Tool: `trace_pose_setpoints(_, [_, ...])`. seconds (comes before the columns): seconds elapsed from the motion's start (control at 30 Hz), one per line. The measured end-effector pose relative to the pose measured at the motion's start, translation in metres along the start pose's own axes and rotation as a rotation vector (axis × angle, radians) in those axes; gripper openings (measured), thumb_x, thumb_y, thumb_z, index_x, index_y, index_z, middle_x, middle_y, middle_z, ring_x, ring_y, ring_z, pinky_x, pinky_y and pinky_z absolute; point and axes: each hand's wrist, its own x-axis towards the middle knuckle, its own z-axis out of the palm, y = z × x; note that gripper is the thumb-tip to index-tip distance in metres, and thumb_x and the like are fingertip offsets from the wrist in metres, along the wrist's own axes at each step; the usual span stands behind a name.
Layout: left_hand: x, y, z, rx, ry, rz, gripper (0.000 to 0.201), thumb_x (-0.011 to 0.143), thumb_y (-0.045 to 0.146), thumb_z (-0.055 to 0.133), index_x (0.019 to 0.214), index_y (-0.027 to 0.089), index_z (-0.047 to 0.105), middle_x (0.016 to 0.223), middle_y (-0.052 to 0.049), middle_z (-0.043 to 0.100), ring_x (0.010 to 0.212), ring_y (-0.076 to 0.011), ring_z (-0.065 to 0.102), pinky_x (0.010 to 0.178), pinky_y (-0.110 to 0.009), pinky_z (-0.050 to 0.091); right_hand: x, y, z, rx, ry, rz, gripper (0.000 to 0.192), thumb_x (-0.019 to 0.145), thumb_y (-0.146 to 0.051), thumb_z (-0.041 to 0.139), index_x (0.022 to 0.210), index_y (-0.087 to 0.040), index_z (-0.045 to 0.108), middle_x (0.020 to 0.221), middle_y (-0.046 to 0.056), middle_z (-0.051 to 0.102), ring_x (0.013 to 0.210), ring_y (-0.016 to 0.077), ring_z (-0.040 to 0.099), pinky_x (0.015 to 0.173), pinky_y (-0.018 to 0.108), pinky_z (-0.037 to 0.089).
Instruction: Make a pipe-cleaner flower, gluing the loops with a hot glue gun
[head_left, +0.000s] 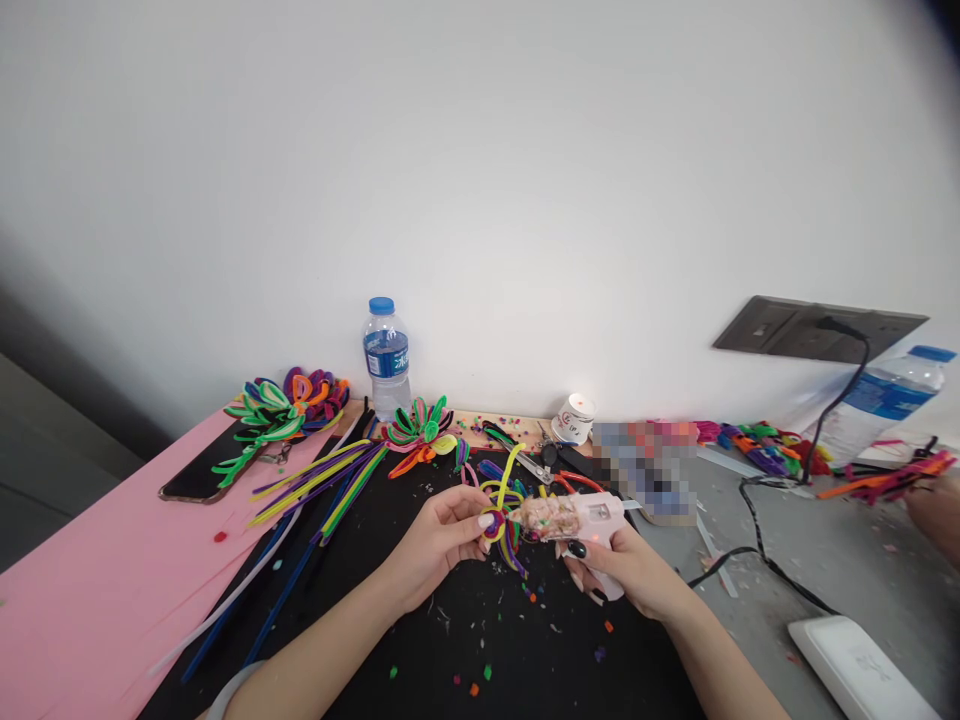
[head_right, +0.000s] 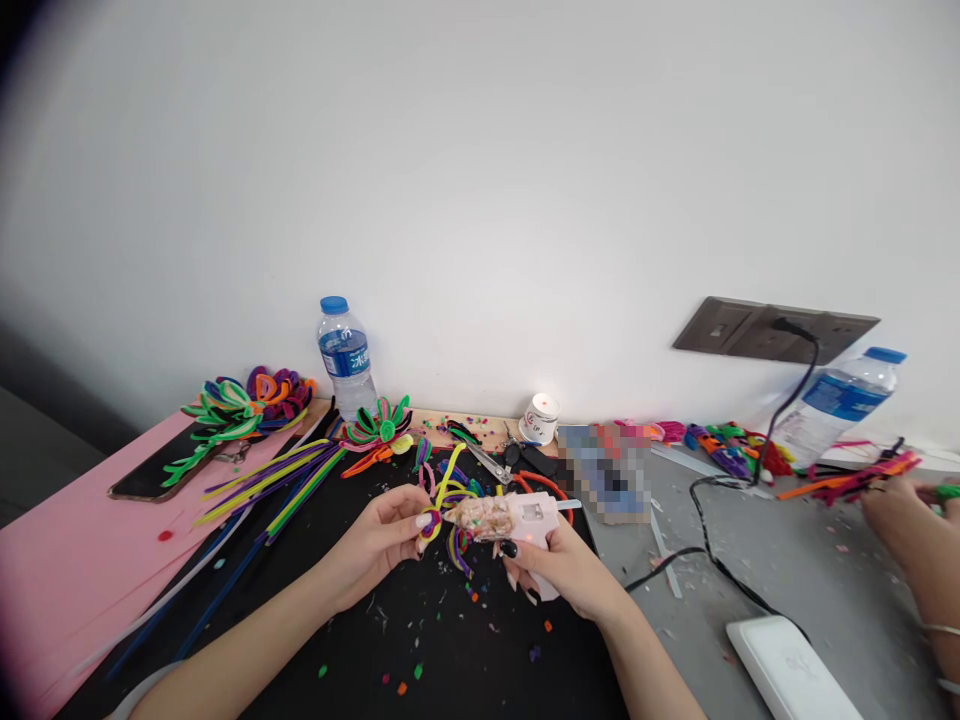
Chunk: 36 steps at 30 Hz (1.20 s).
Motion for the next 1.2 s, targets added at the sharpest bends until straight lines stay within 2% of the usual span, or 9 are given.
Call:
trace_pose_setpoints(0.57, [-0.0008,-0.0001,0.0017,0.015,-0.007,-0.027,0.015,0.068,0.019,0.072,0.079,0.015,0.063,0.066,0.001,0.058,0.054,-0.0073,0.054,0.053,-0.019,0.044,-0.0005,-0.0002,0.0020,0.006,0.002,0.000,0.037,0.069,-0.047,0.068,0.077,-0.013,0.054,0.055,-0.001,0.057,0.041,0.0044,0.039,0.038,0.016,0.034])
trace_pose_setpoints(1.2, [0.0005,-0.0001,0.0004,0.014,0.006,-0.006,0.016,0.068,0.022,0.072,0.079,0.016,0.063,0.066,0.002,0.059,0.055,-0.0077,0.054,0.054,-0.020,0.044,-0.0025,-0.0005,0.0001,-0.023,-0.004,0.033,0.040,0.064,-0.049,0.070,0.073,-0.012,0.057,0.054,0.000,0.057,0.040,0.0052,0.041,0.037,0.016,0.030])
